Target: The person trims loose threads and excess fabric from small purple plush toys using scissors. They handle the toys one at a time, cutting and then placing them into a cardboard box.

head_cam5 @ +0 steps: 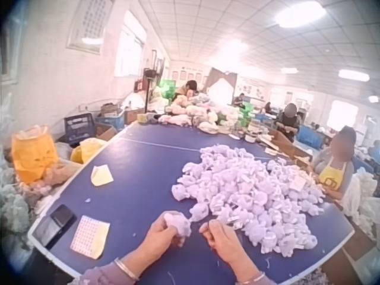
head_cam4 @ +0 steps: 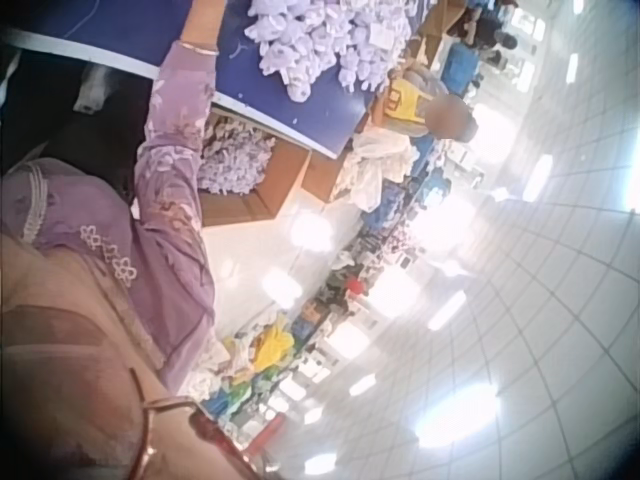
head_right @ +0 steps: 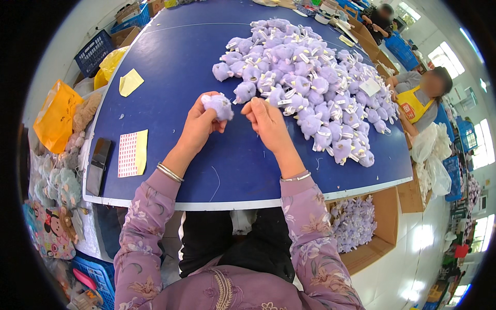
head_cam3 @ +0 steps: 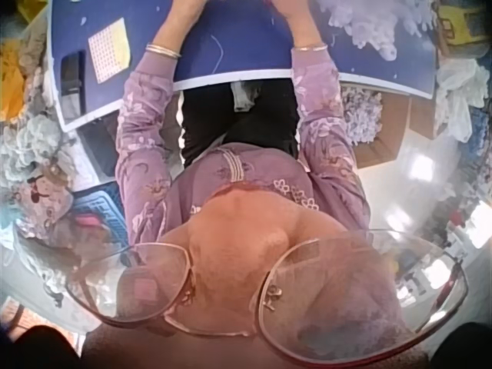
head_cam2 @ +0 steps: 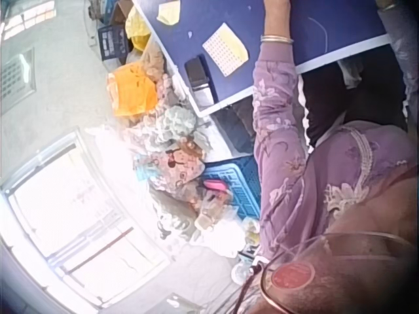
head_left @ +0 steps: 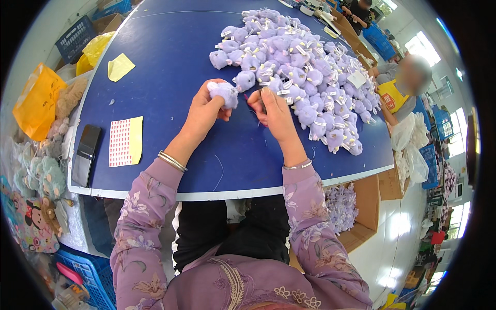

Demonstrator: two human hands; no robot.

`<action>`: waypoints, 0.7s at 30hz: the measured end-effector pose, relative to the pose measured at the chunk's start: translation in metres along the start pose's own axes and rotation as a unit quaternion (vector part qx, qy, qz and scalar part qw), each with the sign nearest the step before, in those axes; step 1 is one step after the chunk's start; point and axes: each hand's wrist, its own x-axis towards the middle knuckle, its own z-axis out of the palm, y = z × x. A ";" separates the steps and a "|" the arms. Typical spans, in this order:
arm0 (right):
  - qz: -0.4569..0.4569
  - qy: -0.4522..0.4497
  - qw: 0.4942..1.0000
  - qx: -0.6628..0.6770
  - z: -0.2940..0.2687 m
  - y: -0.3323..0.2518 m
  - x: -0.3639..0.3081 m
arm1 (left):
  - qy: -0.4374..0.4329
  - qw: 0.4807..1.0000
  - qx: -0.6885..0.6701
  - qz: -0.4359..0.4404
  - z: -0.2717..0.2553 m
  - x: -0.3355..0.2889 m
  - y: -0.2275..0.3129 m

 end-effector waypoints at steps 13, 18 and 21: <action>-0.083 -0.058 0.972 -0.210 0.006 0.006 0.000 | -0.015 0.999 0.030 0.009 0.003 -0.006 0.006; -0.070 -0.064 0.972 -0.215 0.004 0.005 0.000 | -0.019 0.999 0.032 0.018 0.003 -0.006 0.006; -0.077 -0.064 0.971 -0.219 0.005 0.005 0.000 | -0.022 0.999 0.039 0.025 0.003 -0.005 0.004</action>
